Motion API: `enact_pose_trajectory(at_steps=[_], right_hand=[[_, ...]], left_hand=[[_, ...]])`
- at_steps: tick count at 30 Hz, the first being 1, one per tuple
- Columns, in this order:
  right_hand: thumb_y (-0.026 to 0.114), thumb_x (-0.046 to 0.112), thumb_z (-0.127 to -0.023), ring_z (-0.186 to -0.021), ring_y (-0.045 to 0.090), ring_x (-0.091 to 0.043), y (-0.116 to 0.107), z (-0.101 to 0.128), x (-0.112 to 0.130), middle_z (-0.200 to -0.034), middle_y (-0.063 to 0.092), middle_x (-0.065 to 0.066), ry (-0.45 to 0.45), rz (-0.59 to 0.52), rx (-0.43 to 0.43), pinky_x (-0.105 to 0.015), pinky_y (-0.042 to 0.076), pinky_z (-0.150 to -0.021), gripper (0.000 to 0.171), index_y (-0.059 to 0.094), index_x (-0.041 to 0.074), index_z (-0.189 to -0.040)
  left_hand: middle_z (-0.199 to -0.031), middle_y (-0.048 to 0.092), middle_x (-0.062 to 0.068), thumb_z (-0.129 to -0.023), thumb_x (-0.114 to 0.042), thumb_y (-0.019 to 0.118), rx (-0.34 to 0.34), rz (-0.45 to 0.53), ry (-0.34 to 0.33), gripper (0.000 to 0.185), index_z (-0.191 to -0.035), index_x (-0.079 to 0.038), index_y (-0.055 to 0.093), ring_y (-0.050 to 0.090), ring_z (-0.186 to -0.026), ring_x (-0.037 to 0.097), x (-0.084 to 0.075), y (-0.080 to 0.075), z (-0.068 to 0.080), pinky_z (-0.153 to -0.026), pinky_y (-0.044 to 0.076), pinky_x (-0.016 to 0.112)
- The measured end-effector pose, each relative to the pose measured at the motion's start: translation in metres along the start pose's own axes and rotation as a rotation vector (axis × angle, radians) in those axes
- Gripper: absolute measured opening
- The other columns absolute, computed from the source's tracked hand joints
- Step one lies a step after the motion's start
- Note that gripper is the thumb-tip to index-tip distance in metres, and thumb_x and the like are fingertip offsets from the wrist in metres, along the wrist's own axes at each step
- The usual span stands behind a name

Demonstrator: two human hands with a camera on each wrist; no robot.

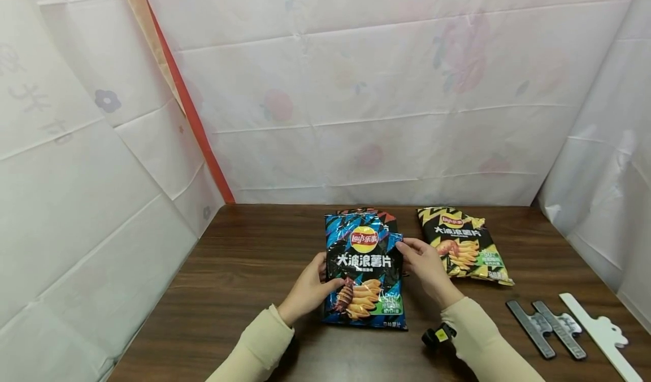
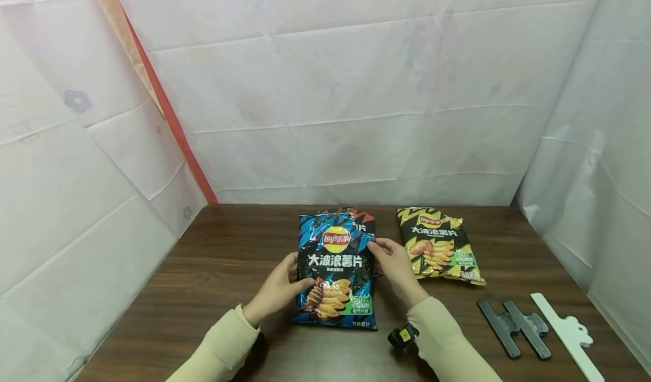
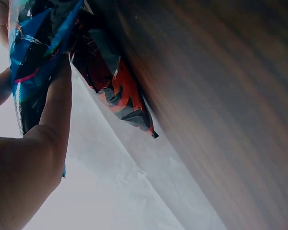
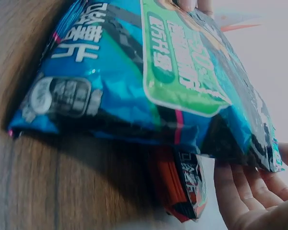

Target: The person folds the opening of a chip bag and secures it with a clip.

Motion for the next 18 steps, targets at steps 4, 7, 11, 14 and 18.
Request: enact_pose_trajectory(at_steps=[4,7,11,14,18], right_hand=[[0.060,0.031,-0.099,-0.078,0.064,-0.006,0.0007,-0.0019,-0.0003,-0.093,0.068,0.004,-0.001,-0.011,-0.023,-0.025,0.054,-0.071,0.041,0.058,-0.001,-0.125],[0.060,0.029,-0.099,-0.078,0.065,-0.006,-0.0002,-0.0016,-0.0002,-0.090,0.067,0.005,-0.002,-0.034,-0.036,-0.026,0.055,-0.071,0.036,0.061,-0.001,-0.119],[0.060,0.026,-0.099,-0.076,0.066,-0.006,-0.0013,-0.0011,-0.0001,-0.085,0.066,0.007,0.000,-0.092,-0.038,-0.026,0.055,-0.070,0.029,0.062,0.001,-0.113],[0.060,0.025,-0.099,-0.075,0.067,-0.006,-0.0007,-0.0008,0.0002,-0.081,0.067,0.009,0.002,-0.144,-0.022,-0.027,0.056,-0.069,0.023,0.063,0.004,-0.108],[0.060,0.023,-0.099,-0.073,0.068,-0.005,0.0008,0.0000,0.0014,-0.079,0.068,0.010,0.000,-0.192,0.001,-0.027,0.056,-0.068,0.017,0.064,0.007,-0.103]], left_hand=[[-0.118,0.068,0.014,-0.091,-0.020,0.071,-0.003,-0.004,-0.006,0.055,-0.137,-0.004,0.044,0.063,-0.094,0.017,0.0003,0.0005,0.0002,-0.080,0.053,0.037],[-0.117,0.069,0.014,-0.091,-0.019,0.071,-0.001,0.006,-0.006,0.054,-0.136,-0.004,0.045,0.063,-0.095,0.017,0.0008,0.0014,0.0000,-0.082,0.053,0.036],[-0.115,0.070,0.013,-0.091,-0.019,0.072,0.006,0.032,-0.004,0.055,-0.136,-0.004,0.045,0.063,-0.090,0.015,0.0013,0.0024,-0.0004,-0.078,0.052,0.031],[-0.113,0.070,0.013,-0.090,-0.020,0.072,0.007,0.043,-0.014,0.056,-0.137,-0.005,0.045,0.061,-0.086,0.014,0.0015,0.0015,-0.0006,-0.074,0.050,0.029],[-0.120,0.067,0.016,-0.092,-0.026,0.070,-0.008,0.018,-0.021,0.058,-0.139,-0.004,0.044,0.063,-0.099,0.023,0.0010,-0.0040,-0.0014,-0.083,0.053,0.040]])
Point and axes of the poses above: each hand's wrist, its own z-axis away from the middle knuckle, its own y-axis out of the palm, x = y × z, the point moved 8 cm from there along -z, towards the middle knuckle
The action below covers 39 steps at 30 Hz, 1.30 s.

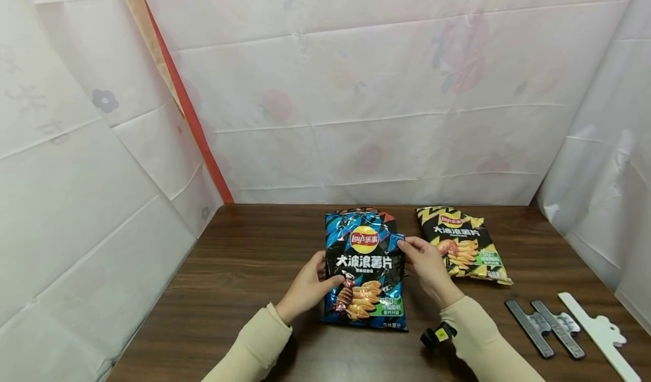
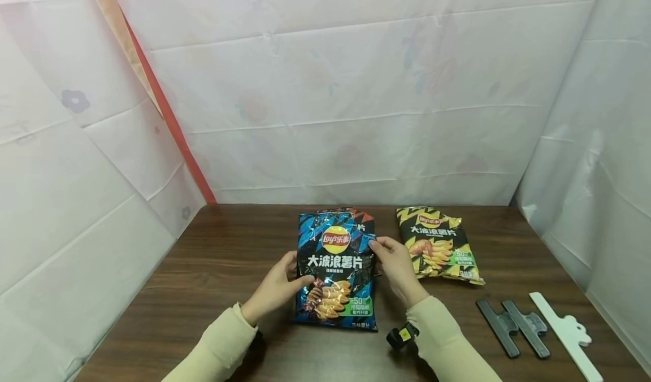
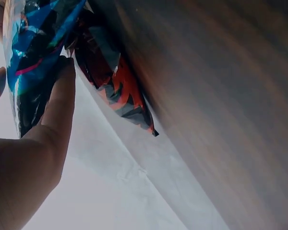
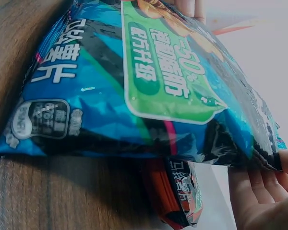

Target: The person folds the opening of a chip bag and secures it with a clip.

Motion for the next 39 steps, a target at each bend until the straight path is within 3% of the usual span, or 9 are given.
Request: enact_pose_trajectory(at_steps=[3,5,13,19,30,39], right_hand=[[0.060,0.023,-0.099,-0.073,0.068,-0.006,0.001,0.001,0.000,-0.078,0.068,0.010,0.003,-0.015,0.008,-0.027,0.056,-0.067,0.015,0.065,0.009,-0.100],[0.060,0.023,-0.099,-0.073,0.068,-0.006,0.001,0.002,0.000,-0.079,0.068,0.010,0.008,-0.023,0.009,-0.027,0.056,-0.068,0.014,0.065,0.010,-0.099],[0.060,0.023,-0.099,-0.077,0.067,-0.007,0.002,0.005,0.003,-0.085,0.067,0.009,0.002,-0.020,0.004,-0.028,0.056,-0.070,0.014,0.066,0.011,-0.097],[0.059,0.022,-0.099,-0.079,0.067,-0.007,0.004,0.007,0.006,-0.087,0.067,0.009,-0.007,-0.014,0.016,-0.028,0.056,-0.071,0.014,0.066,0.011,-0.098],[0.060,0.021,-0.099,-0.082,0.068,-0.008,0.002,0.011,0.011,-0.087,0.069,0.009,-0.041,-0.008,0.007,-0.028,0.057,-0.074,0.016,0.066,0.007,-0.100],[0.060,0.018,-0.099,-0.081,0.068,-0.007,0.004,0.014,0.013,-0.084,0.069,0.010,-0.063,-0.019,0.012,-0.027,0.057,-0.073,0.012,0.066,0.008,-0.097]], left_hand=[[-0.129,0.061,0.020,-0.093,-0.031,0.069,-0.030,-0.025,-0.008,0.060,-0.140,-0.004,0.044,0.061,-0.113,0.032,-0.001,-0.008,0.000,-0.094,0.051,0.048],[-0.131,0.060,0.020,-0.093,-0.031,0.069,-0.061,-0.022,-0.019,0.059,-0.140,-0.005,0.045,0.061,-0.115,0.033,-0.003,-0.015,0.000,-0.094,0.051,0.048],[-0.118,0.065,0.009,-0.090,-0.017,0.072,-0.203,-0.018,0.039,0.044,-0.131,-0.010,0.055,0.066,-0.100,0.023,-0.023,-0.046,-0.007,-0.081,0.055,0.035],[-0.117,0.064,0.008,-0.093,-0.020,0.069,-0.231,-0.066,0.121,0.043,-0.132,-0.010,0.055,0.063,-0.099,0.019,-0.051,-0.061,-0.016,-0.084,0.053,0.035],[-0.129,0.061,0.007,-0.095,-0.021,0.067,-0.130,-0.177,0.290,0.044,-0.136,-0.012,0.054,0.061,-0.115,0.025,-0.098,-0.041,-0.043,-0.094,0.052,0.038],[-0.135,0.059,0.008,-0.096,-0.022,0.065,-0.066,-0.268,0.329,0.047,-0.139,-0.011,0.053,0.059,-0.121,0.022,-0.118,-0.025,-0.063,-0.100,0.050,0.037]])
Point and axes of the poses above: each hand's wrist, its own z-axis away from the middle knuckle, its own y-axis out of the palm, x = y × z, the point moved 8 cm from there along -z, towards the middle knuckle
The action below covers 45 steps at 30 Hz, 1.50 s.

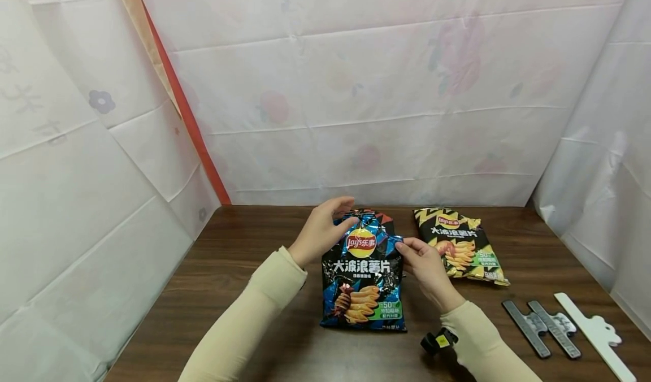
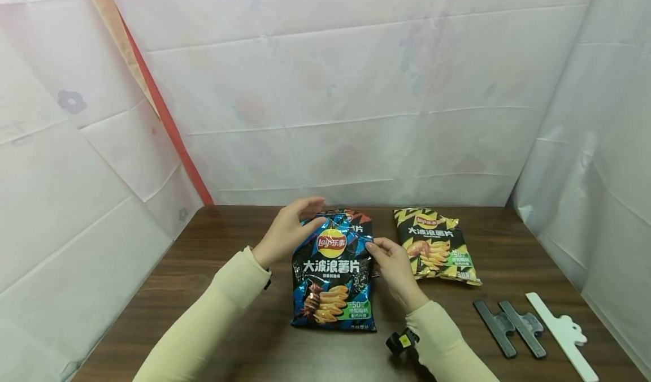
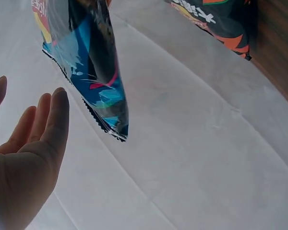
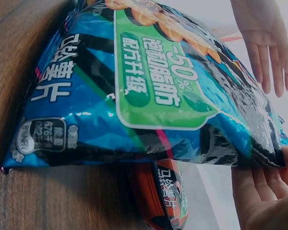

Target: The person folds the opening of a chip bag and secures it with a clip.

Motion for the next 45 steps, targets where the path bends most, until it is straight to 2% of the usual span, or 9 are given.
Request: enact_pose_trajectory(at_steps=[4,9,12,18,22,31,45], right_hand=[[0.061,0.018,-0.098,-0.081,0.068,-0.008,0.000,0.001,0.000,-0.084,0.069,0.009,-0.006,-0.005,-0.003,-0.028,0.057,-0.073,0.012,0.065,0.007,-0.098],[0.061,0.018,-0.098,-0.081,0.068,-0.008,0.000,0.003,0.002,-0.083,0.069,0.009,-0.015,-0.008,-0.002,-0.028,0.057,-0.073,0.012,0.065,0.007,-0.098],[0.061,0.018,-0.098,-0.081,0.068,-0.008,0.001,0.003,0.003,-0.083,0.068,0.009,-0.021,-0.007,0.003,-0.028,0.057,-0.073,0.011,0.065,0.008,-0.097],[0.061,0.018,-0.098,-0.082,0.067,-0.007,0.001,0.003,0.003,-0.082,0.068,0.010,-0.024,0.005,0.000,-0.028,0.057,-0.073,0.011,0.066,0.008,-0.097],[0.061,0.017,-0.098,-0.082,0.067,-0.007,0.001,0.004,0.003,-0.082,0.069,0.010,-0.027,0.009,-0.003,-0.028,0.057,-0.074,0.011,0.066,0.007,-0.098],[0.063,0.017,-0.097,-0.081,0.067,-0.007,0.000,0.004,0.004,-0.081,0.069,0.011,-0.045,0.026,-0.010,-0.027,0.057,-0.073,0.010,0.066,0.007,-0.097],[0.063,0.021,-0.097,-0.083,0.066,-0.006,-0.007,0.006,0.005,-0.085,0.064,0.008,-0.071,0.109,0.021,-0.027,0.058,-0.076,0.021,0.065,0.001,-0.105]], left_hand=[[-0.137,0.058,0.010,-0.097,-0.022,0.064,0.033,-0.034,-0.001,0.048,-0.141,-0.010,0.050,0.058,-0.123,0.026,-0.004,0.003,-0.009,-0.100,0.049,0.040],[-0.136,0.059,0.010,-0.098,-0.023,0.062,0.072,-0.137,0.021,0.048,-0.142,-0.008,0.050,0.059,-0.122,0.025,-0.008,0.006,-0.021,-0.101,0.049,0.040],[-0.133,0.061,0.009,-0.098,-0.024,0.062,0.108,-0.192,0.031,0.044,-0.139,-0.009,0.053,0.061,-0.118,0.024,-0.008,0.008,-0.025,-0.099,0.050,0.039],[-0.118,0.069,0.004,-0.098,-0.026,0.062,0.201,-0.257,0.028,0.030,-0.124,-0.012,0.067,0.066,-0.102,0.016,-0.005,0.016,-0.029,-0.088,0.054,0.035],[-0.114,0.070,0.003,-0.098,-0.024,0.061,0.219,-0.270,0.021,0.025,-0.118,-0.013,0.071,0.066,-0.101,0.015,-0.003,0.018,-0.030,-0.087,0.054,0.034],[-0.112,0.071,0.003,-0.099,-0.022,0.060,0.277,-0.300,-0.011,0.023,-0.117,-0.013,0.071,0.066,-0.097,0.015,-0.002,0.022,-0.035,-0.085,0.054,0.034],[-0.106,0.071,0.002,-0.098,-0.018,0.060,0.266,-0.225,-0.037,0.017,-0.111,-0.013,0.072,0.066,-0.093,0.014,-0.003,0.024,-0.034,-0.083,0.054,0.031]])
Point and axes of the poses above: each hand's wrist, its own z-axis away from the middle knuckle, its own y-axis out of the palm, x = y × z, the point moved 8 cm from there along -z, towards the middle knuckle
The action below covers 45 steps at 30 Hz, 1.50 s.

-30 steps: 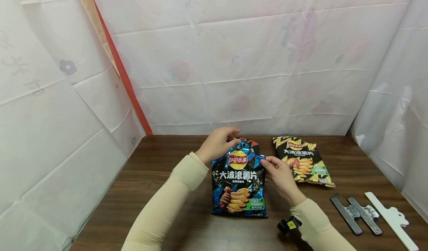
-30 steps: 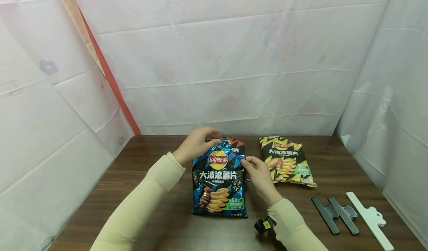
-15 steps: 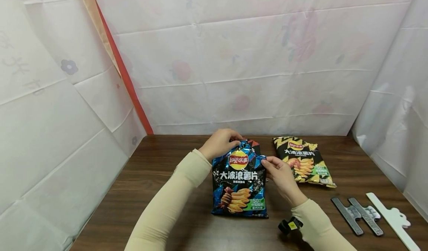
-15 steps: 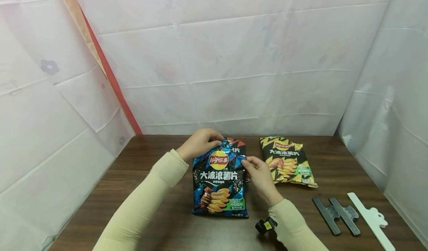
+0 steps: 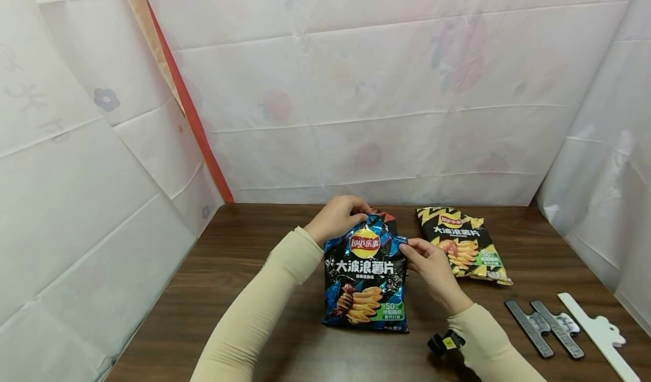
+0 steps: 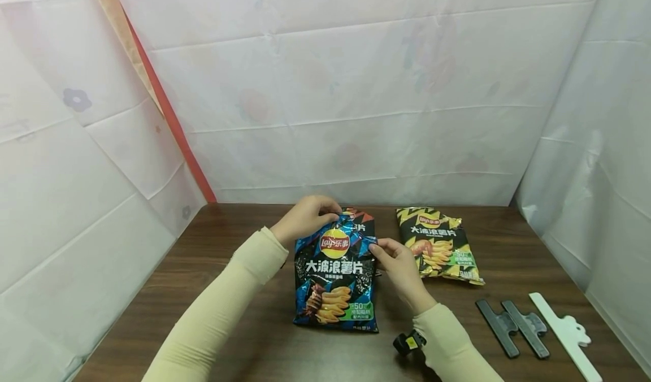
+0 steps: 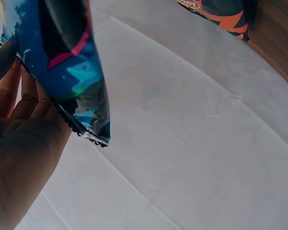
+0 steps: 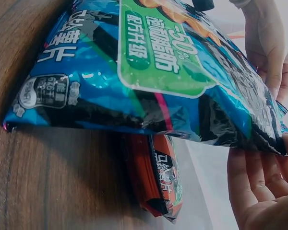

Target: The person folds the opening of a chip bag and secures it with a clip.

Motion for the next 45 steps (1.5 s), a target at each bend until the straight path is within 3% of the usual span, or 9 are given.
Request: enact_pose_trajectory(at_steps=[12,23,35,45], right_hand=[[0.065,0.018,-0.096,-0.082,0.065,-0.005,0.000,0.004,0.007,-0.087,0.062,0.005,-0.001,0.063,-0.003,-0.026,0.058,-0.076,0.025,0.064,-0.003,-0.109],[0.065,0.017,-0.096,-0.080,0.063,-0.005,0.000,0.004,0.010,-0.084,0.062,0.006,-0.047,0.102,-0.030,-0.024,0.057,-0.073,0.025,0.064,-0.006,-0.107],[0.065,0.020,-0.095,-0.075,0.060,-0.008,-0.001,0.006,0.017,-0.085,0.065,0.002,-0.149,0.249,-0.051,-0.024,0.053,-0.067,0.025,0.069,-0.004,-0.102],[0.066,0.021,-0.095,-0.072,0.058,-0.010,-0.002,0.007,0.019,-0.084,0.066,-0.002,-0.187,0.277,-0.060,-0.025,0.051,-0.064,0.023,0.072,-0.001,-0.099]], left_hand=[[-0.104,0.070,0.001,-0.098,-0.017,0.060,-0.012,0.038,0.018,0.014,-0.107,-0.014,0.072,0.065,-0.092,0.013,0.003,-0.001,0.000,-0.082,0.053,0.030],[-0.108,0.071,0.004,-0.097,-0.017,0.062,0.060,-0.012,0.017,0.019,-0.113,-0.010,0.072,0.066,-0.094,0.015,0.000,-0.003,0.001,-0.083,0.054,0.030],[-0.104,0.073,0.003,-0.097,-0.011,0.062,0.034,0.000,0.047,0.014,-0.105,-0.012,0.074,0.067,-0.092,0.014,0.000,-0.008,0.001,-0.082,0.055,0.028],[-0.102,0.073,0.002,-0.096,-0.010,0.062,0.007,0.023,0.087,0.014,-0.101,-0.013,0.075,0.068,-0.089,0.012,0.003,-0.010,0.002,-0.079,0.054,0.024]])
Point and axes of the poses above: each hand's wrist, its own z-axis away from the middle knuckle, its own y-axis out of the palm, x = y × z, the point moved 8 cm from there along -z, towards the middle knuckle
